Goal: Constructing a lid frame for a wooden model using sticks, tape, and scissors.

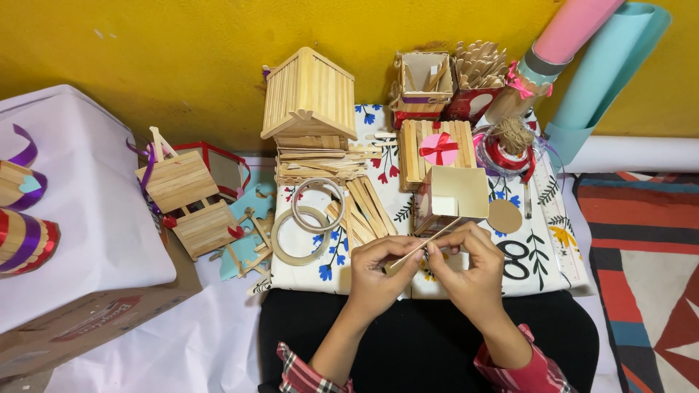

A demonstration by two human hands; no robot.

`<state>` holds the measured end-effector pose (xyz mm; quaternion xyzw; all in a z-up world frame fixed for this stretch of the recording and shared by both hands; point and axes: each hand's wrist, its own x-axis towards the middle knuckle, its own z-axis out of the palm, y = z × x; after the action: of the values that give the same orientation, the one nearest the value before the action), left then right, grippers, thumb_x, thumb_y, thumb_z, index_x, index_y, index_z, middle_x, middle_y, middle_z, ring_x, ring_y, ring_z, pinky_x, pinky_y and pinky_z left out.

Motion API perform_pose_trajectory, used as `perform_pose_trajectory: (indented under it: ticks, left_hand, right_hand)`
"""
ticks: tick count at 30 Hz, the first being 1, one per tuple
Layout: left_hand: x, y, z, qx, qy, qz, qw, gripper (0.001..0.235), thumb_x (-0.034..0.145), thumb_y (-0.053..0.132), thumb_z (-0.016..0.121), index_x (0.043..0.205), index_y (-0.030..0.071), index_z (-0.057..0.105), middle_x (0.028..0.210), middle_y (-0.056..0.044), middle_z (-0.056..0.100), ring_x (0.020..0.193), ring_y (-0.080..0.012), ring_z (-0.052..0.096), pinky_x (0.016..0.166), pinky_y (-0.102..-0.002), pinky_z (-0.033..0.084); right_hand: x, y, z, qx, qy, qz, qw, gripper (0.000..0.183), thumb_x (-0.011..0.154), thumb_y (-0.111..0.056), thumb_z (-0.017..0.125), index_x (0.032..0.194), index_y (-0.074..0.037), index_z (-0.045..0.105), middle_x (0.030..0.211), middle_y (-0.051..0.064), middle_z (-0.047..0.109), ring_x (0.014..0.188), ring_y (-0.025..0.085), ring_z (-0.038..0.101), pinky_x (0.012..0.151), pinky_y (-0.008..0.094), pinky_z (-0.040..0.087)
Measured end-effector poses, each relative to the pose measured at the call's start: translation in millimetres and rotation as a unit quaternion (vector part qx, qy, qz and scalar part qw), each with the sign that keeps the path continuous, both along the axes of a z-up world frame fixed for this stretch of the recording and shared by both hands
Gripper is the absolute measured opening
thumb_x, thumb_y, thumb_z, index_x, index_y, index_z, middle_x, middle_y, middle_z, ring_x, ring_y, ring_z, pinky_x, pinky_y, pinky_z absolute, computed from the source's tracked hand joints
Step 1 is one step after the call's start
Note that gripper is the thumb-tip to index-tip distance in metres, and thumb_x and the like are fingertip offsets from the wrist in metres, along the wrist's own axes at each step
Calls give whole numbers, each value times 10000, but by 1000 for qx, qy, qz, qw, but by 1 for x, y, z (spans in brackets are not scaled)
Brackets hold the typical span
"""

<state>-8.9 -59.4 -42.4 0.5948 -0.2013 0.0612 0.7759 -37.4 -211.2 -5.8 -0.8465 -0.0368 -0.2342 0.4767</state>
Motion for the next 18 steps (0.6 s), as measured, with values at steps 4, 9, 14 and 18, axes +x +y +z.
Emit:
perform_pose_trajectory:
  ticks: [4, 9, 14, 18]
  left_hand:
    - [7, 2, 13, 12, -89, 41, 995, 89, 791, -42, 818, 763, 2, 747, 859, -162, 800, 744, -261, 786, 649, -295, 611]
    - [10, 9, -3, -32, -54, 22, 998, 106, 802, -63, 789, 736, -35, 710, 855, -209, 796, 747, -271, 785, 656, -314, 618]
    - [14, 11, -18, -107, 93, -17, 990, 154, 825, -49, 763, 758, -43, 624, 844, -210, 762, 767, -205, 750, 648, -288, 615]
    - [15, 7, -17, -89, 143, -23, 985, 210, 739, -15, 882, 840, -64, 704, 834, -172, 750, 785, -210, 763, 666, -276, 642]
  right_hand:
    - [6, -7, -20, 78, -23, 22, 996, 135, 799, -56, 816, 747, -31, 695, 704, 81, 549, 685, 161, 520, 734, 330, 460]
    - [14, -27, -50, 88, -62, 10, 994, 434, 701, -86, 928, 675, -42, 497, 737, 81, 483, 701, 198, 536, 717, 324, 458]
    - [6, -7, -15, 158, -33, 44, 986, 411, 699, 7, 906, 952, -16, 582, 922, 80, 587, 822, 142, 612, 779, 282, 544]
    - [9, -6, -13, 122, 45, 50, 990, 140, 738, 44, 849, 864, 7, 800, 752, 114, 762, 673, 165, 729, 638, 278, 620]
